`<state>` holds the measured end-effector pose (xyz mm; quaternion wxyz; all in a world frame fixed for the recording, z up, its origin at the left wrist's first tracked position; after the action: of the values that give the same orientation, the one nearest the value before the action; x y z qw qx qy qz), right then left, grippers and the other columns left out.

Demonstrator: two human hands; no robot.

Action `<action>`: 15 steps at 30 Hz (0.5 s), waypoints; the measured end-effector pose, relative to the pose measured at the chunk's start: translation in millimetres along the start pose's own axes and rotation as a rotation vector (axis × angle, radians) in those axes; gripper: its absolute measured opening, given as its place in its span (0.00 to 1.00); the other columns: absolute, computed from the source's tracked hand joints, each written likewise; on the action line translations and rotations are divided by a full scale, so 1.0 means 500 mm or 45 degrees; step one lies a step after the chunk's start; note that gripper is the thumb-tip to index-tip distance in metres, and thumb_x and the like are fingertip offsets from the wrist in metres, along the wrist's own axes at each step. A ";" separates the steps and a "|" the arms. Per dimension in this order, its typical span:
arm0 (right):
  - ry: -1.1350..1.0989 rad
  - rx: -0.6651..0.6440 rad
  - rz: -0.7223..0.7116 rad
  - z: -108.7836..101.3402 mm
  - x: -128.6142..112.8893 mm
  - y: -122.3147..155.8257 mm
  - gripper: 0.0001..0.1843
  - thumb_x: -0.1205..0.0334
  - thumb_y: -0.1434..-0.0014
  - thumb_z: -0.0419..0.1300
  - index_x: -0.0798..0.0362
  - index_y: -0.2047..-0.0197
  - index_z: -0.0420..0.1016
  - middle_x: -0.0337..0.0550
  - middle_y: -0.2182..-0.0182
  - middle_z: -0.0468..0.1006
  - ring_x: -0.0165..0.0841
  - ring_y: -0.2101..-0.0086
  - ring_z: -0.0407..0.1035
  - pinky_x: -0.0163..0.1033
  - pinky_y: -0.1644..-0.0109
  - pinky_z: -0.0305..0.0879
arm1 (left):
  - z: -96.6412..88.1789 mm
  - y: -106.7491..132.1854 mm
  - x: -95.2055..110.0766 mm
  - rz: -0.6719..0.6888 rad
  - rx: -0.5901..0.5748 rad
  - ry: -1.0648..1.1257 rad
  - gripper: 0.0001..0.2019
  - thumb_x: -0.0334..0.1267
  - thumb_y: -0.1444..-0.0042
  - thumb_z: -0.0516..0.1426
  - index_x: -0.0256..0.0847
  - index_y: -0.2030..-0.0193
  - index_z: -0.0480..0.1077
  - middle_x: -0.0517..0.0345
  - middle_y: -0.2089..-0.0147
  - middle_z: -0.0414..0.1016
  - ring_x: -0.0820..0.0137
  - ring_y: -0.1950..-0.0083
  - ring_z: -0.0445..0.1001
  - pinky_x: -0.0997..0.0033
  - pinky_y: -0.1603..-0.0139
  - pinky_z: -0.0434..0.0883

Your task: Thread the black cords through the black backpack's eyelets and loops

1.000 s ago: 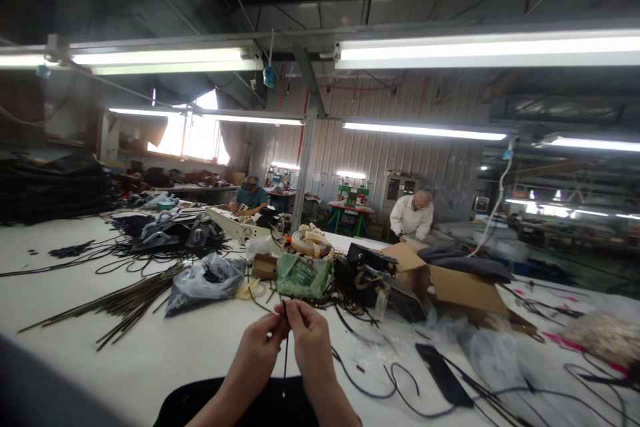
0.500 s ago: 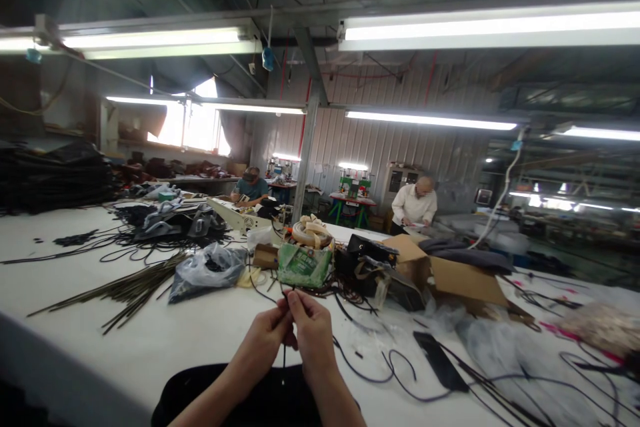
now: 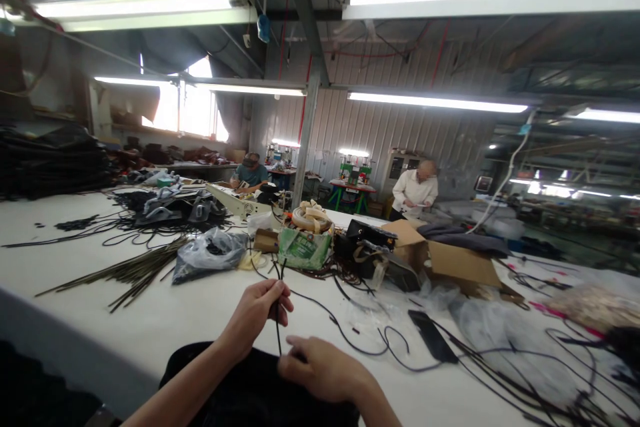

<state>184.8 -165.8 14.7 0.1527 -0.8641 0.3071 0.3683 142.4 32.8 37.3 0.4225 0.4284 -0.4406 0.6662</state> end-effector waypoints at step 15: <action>0.900 0.213 -0.432 0.148 0.006 0.065 0.21 0.51 0.39 0.77 0.48 0.77 0.77 0.35 0.85 0.62 0.31 0.79 0.53 0.42 0.71 0.44 | 0.028 0.111 0.207 -0.034 0.289 0.357 0.27 0.56 0.62 0.80 0.36 0.68 0.80 0.66 0.81 0.58 0.80 0.81 0.50 0.80 0.84 0.49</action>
<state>125.7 -155.8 -39.2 0.1661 -0.9606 0.2226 -0.0083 64.5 24.6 125.9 0.4375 0.3822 -0.2937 0.7591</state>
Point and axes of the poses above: each hand's wrist, its own y-axis away from the middle knuckle, its own z-axis out of the palm, x = y × z, the point moved 1 cm from there along -y, towards the middle knuckle
